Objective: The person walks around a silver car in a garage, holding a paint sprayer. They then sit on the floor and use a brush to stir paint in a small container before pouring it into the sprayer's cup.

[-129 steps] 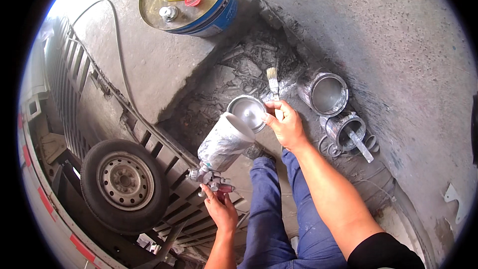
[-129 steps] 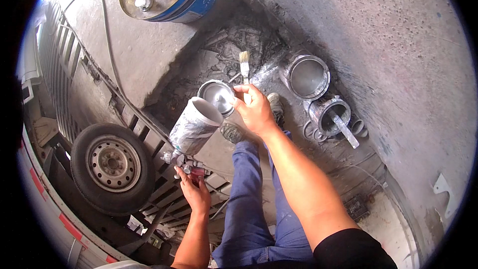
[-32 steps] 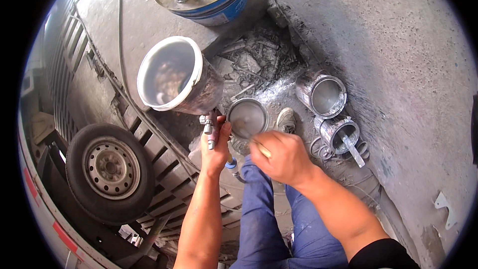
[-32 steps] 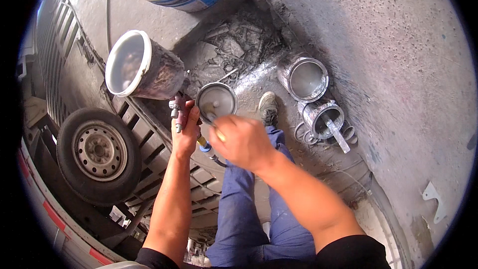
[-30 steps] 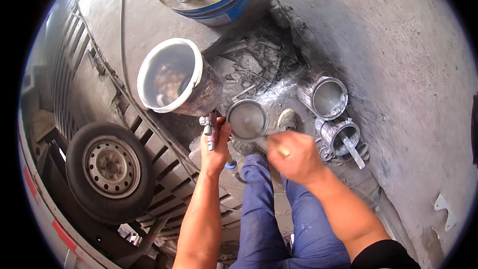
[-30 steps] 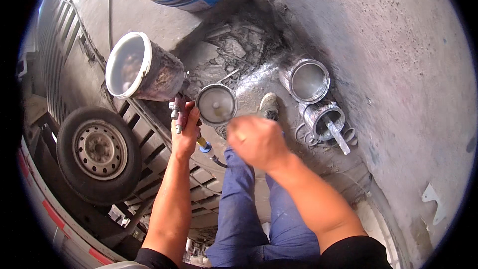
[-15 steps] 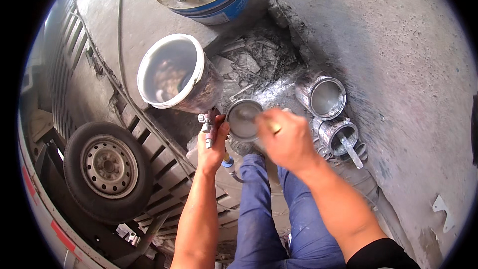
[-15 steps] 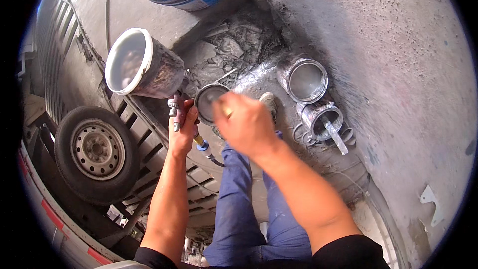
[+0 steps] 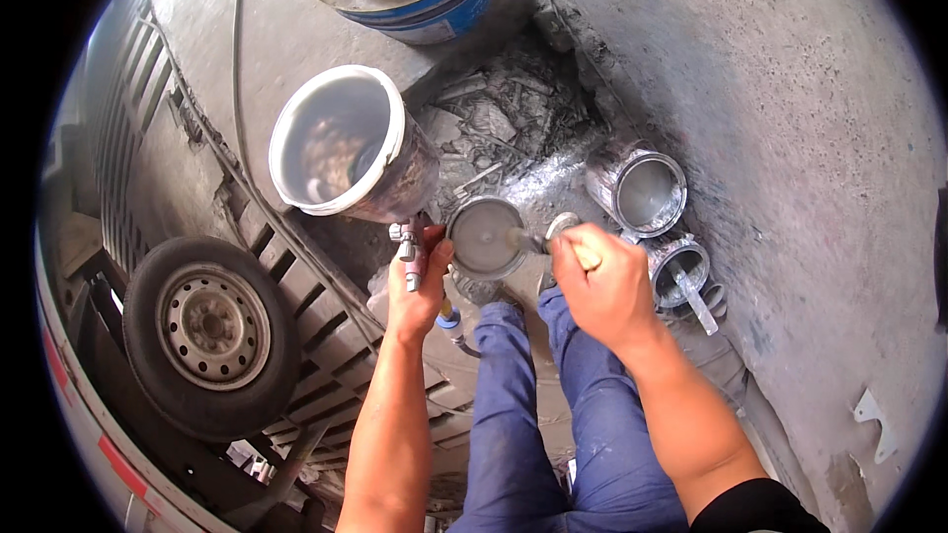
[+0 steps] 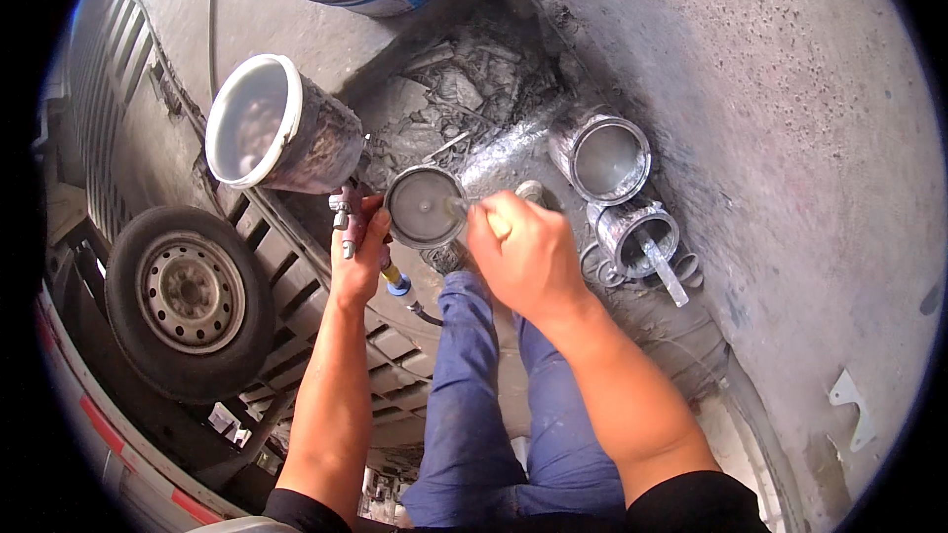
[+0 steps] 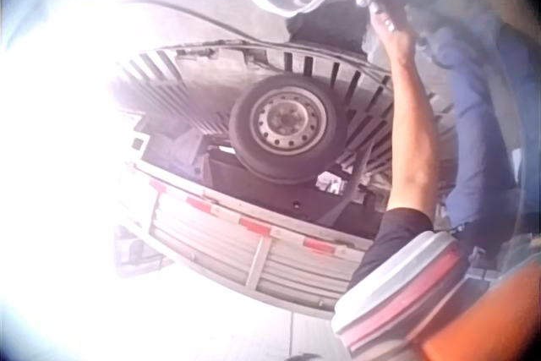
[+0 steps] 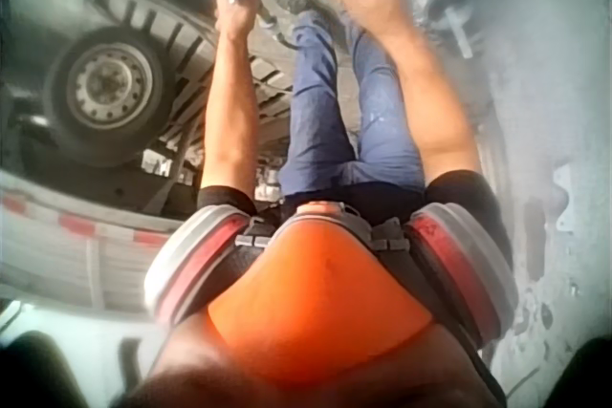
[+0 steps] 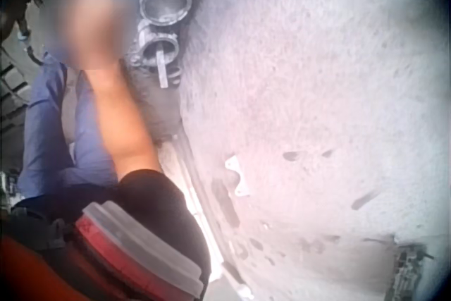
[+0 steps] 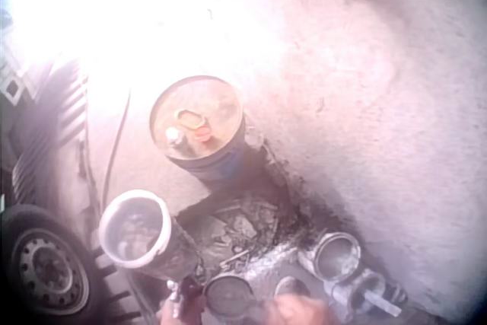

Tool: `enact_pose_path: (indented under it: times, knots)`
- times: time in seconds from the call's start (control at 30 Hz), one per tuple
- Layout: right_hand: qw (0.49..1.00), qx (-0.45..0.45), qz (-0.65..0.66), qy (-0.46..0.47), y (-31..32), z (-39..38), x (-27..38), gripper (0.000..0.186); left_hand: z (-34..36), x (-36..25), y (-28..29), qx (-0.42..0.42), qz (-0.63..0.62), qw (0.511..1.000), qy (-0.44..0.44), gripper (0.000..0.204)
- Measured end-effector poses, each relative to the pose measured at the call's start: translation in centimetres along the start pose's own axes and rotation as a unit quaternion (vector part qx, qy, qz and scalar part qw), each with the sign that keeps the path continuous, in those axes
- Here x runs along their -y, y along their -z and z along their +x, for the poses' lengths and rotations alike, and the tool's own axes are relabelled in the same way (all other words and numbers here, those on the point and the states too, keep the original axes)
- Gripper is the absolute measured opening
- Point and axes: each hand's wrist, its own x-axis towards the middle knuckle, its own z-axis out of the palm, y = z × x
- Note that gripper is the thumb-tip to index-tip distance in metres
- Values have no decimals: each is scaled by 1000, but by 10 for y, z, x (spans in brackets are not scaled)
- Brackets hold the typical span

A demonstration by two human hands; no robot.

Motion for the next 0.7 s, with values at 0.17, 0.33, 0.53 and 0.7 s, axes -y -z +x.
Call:
enact_pose_path:
  times: [0.17, 0.33, 0.53, 0.7]
  knots:
    - [998, -3, -28, 53, -10, -5, 2, 13, 1, -4, -5, 9, 2, 1000, -10, 38]
    - [999, -10, 42, -14, 3, 1, 10, 8, 1, -7, -4, 8, 30, 1000, 2, 38]
    - [999, 1, 51, -17, -5, -5, -1, 12, -1, 1, -3, 10, -6, 1000, -1, 40]
    - [996, 39, 82, -13, -12, -2, 7, 17, 1, -10, -4, 28, 1, 1000, 5, 39]
